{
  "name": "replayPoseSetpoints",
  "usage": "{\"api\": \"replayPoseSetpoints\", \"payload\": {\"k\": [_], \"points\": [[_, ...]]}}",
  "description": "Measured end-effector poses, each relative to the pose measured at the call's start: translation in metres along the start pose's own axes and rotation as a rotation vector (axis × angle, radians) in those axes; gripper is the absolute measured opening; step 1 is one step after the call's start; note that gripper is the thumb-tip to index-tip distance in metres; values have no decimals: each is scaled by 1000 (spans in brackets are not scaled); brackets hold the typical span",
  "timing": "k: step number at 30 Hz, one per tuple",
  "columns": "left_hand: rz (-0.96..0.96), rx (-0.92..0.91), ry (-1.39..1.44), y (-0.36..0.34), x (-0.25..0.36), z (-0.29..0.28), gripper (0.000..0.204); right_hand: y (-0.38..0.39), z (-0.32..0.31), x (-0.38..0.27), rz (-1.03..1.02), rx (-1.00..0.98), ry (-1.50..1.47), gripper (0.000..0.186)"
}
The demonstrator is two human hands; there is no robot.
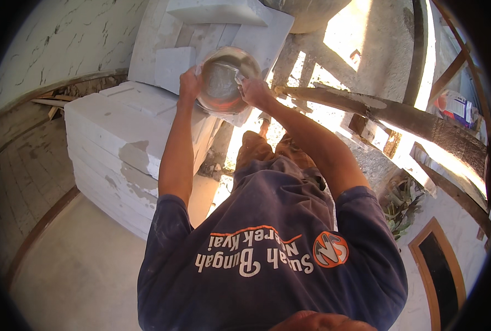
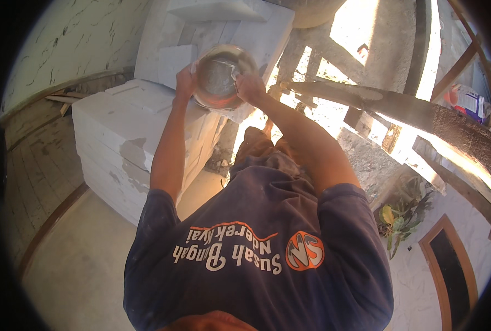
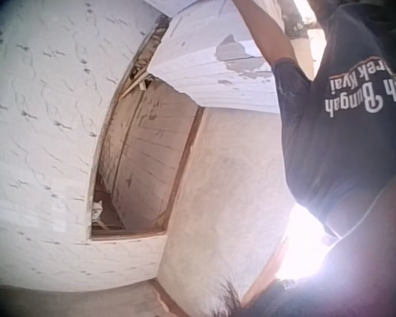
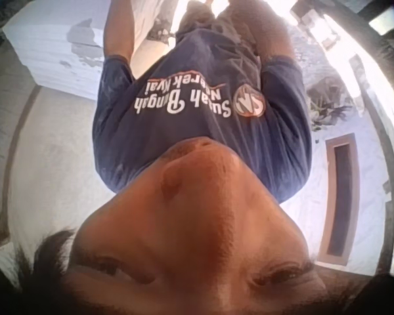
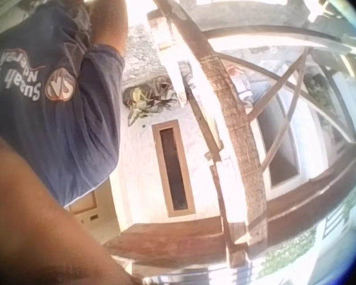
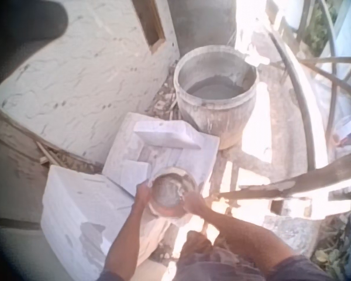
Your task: The person scoops a white powder from a bag into a small bucket using a trowel. They then pour water from a larger bucket into the small bucket and mix the contents with the trowel. The person also briefly applies a substance to a wall using the trowel.
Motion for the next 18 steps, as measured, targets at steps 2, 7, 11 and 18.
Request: {"api": "replayPoseSetpoints", "payload": {"k": [2, 7, 11, 18], "points": [[-45, -15, -29, 0, 2, 3, 41, 8, 5, -3, -114, -23, 55, 33], [-20, 17, -31, 7, -6, -10, 42, 10, -12, -20, -72, -114, 91, 33], [-10, -27, -74, 2, 7, -3, 46, -18, -20, -27, -149, 83, 225, 39], [5, -26, -78, 0, 6, -3, 55, 4, -14, -16, -550, 38, 366, 31]]}}
Point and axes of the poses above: each hand's wrist, its own y-axis away from the middle knuckle, its own z-axis out of the palm, x = y × z, the point moved 6 cm from there along -y, towards the middle knuckle, and after that the axes turned 5 degrees about z, right-handed, at the moved point
